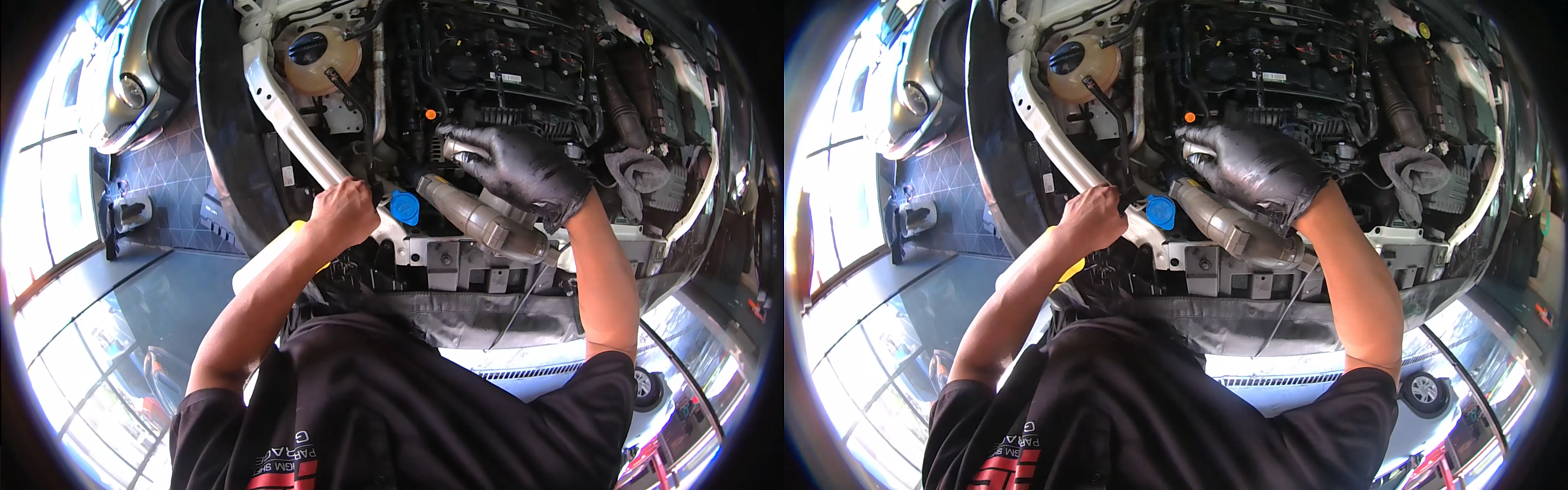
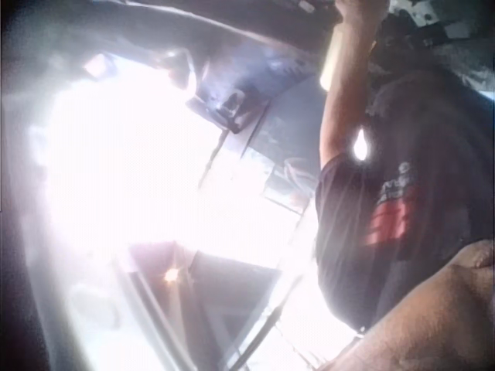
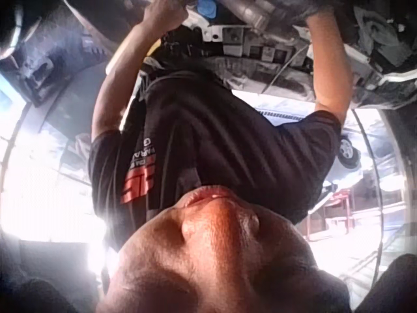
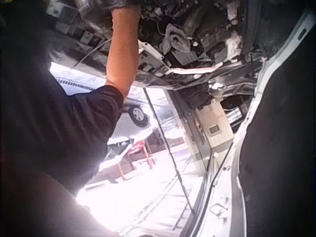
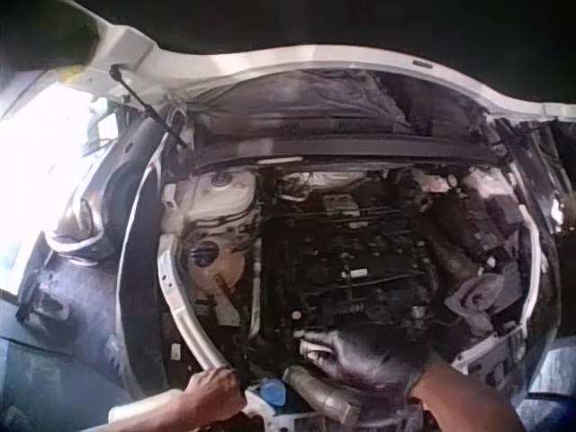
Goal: The person sprays a cleaning solution from a yellow bottle onto various components within the car's engine bay and wipes them with a cloth. The person systematically cleans the engine cover, hoses, and surrounding areas, moving the cloth and spray bottle between different sections of the engine compartment.
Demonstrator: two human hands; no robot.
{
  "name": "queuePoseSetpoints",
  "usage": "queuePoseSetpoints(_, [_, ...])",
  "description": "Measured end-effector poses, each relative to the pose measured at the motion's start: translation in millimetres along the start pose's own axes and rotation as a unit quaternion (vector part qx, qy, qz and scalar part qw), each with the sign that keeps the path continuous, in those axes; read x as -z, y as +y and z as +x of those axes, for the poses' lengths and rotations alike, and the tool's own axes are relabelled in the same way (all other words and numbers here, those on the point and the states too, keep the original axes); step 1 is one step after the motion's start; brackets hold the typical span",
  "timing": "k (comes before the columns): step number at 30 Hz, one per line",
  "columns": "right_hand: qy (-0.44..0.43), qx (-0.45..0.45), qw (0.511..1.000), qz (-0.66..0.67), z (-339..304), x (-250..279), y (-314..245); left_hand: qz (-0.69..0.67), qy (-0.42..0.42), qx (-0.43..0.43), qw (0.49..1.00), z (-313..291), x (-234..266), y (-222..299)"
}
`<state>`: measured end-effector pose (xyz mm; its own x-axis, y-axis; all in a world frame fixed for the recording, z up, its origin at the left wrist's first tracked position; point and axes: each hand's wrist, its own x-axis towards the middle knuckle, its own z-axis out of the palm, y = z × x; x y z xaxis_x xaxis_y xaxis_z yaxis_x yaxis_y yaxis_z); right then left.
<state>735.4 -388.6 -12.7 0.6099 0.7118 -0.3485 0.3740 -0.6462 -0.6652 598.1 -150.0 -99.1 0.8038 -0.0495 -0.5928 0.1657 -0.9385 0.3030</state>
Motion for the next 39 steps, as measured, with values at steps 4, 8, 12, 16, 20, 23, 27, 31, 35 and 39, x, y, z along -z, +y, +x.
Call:
queuePoseSetpoints(4, [-0.021,-0.012,1.000,-0.012,7,0,7,-0.026,-0.069,0.056,0.996,3,10,11])
queuePoseSetpoints(8, [-0.068,-0.024,0.996,-0.053,11,13,-9,-0.030,-0.059,0.063,0.996,5,6,9])
queuePoseSetpoints(12, [-0.026,0.019,0.997,-0.065,10,2,0,-0.031,-0.012,0.039,0.999,5,5,10])
queuePoseSetpoints(16, [-0.031,0.038,0.998,-0.026,16,-6,7,-0.027,-0.053,0.046,0.997,9,2,10])
queuePoseSetpoints(20, [-0.038,0.066,0.997,-0.017,21,-5,8,-0.032,-0.078,0.069,0.994,2,9,16])
queuePoseSetpoints(23, [-0.013,0.106,0.994,0.040,27,6,9,-0.042,-0.011,0.064,0.997,-8,2,6])
queuePoseSetpoints(27, [-0.026,0.079,0.996,0.018,34,17,11,-0.049,-0.006,0.074,0.996,-3,1,-10])
queuePoseSetpoints(31, [-0.059,0.058,0.996,-0.017,43,12,11,-0.063,-0.016,0.073,0.995,-7,1,-13])
queuePoseSetpoints(35, [-0.082,0.061,0.995,-0.017,42,19,20,-0.055,0.004,0.069,0.996,-14,-1,-26])
queuePoseSetpoints(39, [-0.108,0.016,0.984,0.142,33,37,40,-0.031,0.021,-0.019,0.999,-25,-5,-50])
